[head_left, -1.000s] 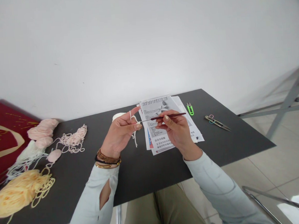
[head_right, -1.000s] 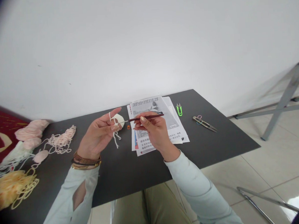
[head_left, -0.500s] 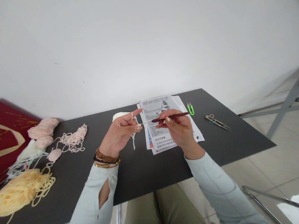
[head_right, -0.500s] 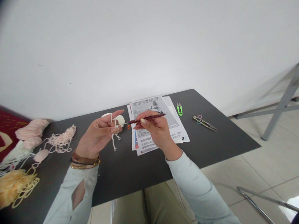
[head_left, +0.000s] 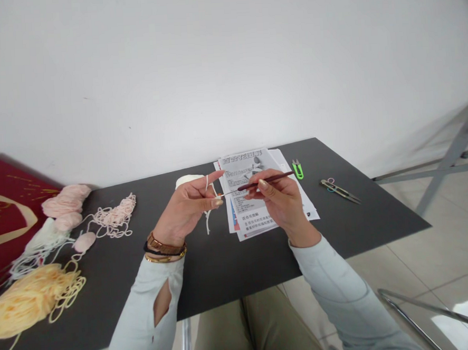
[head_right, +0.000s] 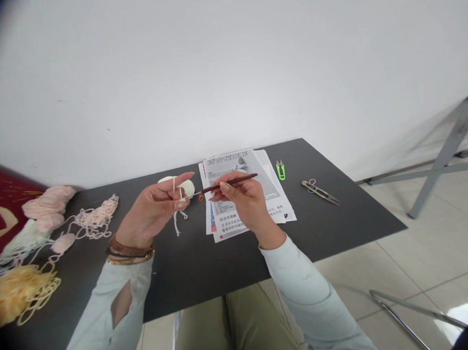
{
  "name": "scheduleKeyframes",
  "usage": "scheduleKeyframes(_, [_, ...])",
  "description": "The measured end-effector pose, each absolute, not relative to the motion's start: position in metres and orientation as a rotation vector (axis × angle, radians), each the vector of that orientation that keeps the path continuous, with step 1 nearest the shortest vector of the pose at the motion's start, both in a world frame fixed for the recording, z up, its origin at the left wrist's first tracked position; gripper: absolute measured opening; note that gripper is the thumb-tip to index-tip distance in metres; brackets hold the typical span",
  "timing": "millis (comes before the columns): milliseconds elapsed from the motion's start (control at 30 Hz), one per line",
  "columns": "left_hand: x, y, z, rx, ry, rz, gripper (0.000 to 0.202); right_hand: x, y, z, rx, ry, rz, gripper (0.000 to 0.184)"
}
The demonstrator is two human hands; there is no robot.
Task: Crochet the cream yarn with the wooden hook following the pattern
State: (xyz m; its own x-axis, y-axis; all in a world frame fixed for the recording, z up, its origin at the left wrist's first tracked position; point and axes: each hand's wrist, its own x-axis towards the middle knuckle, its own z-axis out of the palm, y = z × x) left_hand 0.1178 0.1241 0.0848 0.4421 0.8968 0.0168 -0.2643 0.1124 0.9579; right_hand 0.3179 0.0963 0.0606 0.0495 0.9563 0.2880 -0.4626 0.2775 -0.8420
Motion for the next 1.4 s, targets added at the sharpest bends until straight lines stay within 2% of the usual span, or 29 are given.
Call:
scheduleKeyframes(467, [0.1169, 0.1266, 0.0818, 0.993, 0.643, 0.829, 0.054, 0.3247, 0.0955, 0.0663, -0.612, -1.078, 1.227, 0.015])
scheduleKeyframes(1100, [0.1221, 0.1198, 0.0872, 1.149, 0.696, 0.863, 0.055, 0.3234, 0.1007, 0.0613, -0.676, -0.943, 1.244, 0.019])
scheduleKeyframes(1233, [0.1214, 0.1211, 0.0837, 1.187, 0.697, 0.869, 0.050, 0.3226, 0.1014, 0.0603, -0.650, -0.926, 1.256, 0.017])
scheduleKeyframes(1400, [0.1216, 0.1211, 0.0805, 1.282, 0.688, 0.931, 0.033, 0.3222, 0.1040, 0.0600, -0.653, -0.837, 1.340, 0.020])
